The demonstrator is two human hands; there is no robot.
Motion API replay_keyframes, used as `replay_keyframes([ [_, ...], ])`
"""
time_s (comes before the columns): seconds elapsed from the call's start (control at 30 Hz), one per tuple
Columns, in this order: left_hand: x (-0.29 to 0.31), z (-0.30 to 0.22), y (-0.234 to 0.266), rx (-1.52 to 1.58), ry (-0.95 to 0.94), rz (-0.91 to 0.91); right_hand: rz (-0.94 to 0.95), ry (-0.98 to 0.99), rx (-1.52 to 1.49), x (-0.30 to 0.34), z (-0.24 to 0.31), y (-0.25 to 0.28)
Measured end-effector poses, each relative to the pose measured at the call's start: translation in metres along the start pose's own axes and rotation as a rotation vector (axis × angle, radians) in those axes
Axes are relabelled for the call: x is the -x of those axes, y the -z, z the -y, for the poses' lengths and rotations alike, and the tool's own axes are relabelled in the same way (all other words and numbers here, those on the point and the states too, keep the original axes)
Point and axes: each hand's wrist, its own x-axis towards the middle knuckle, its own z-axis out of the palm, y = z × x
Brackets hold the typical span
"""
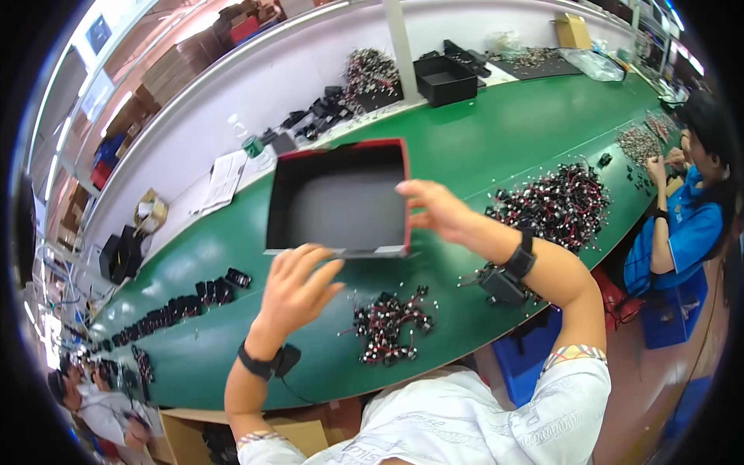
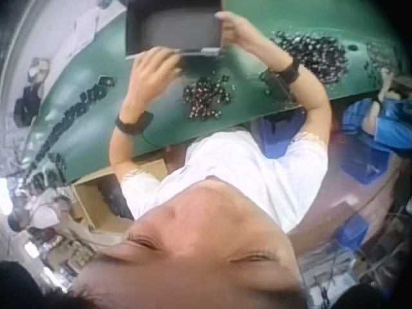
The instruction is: Assembling electronic components by inserting circuit boards and wiring into plastic housings at a factory workbench.
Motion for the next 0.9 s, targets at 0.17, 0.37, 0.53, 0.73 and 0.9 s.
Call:
replay_keyframes([
  [0.17,0.091,0.045,-0.018,-0.022,0.427,-0.035,-0.341,0.332,-0.142,-0.016,0.058,0.091],
  [0.37,0.164,0.059,-0.050,0.003,0.692,0.049,-0.602,0.491,-0.247,-0.093,0.131,0.175],
  [0.53,0.173,0.056,-0.073,-0.011,0.760,0.035,-0.731,0.345,0.173,-0.172,0.185,0.194],
  [0.73,0.190,0.058,-0.084,0.027,0.838,-0.144,-0.605,0.049,0.952,-0.196,0.157,0.175],
  [0.9,0.182,0.067,-0.081,0.099,0.848,-0.169,-0.027,0.115,1.117,-0.121,0.094,0.076],
])
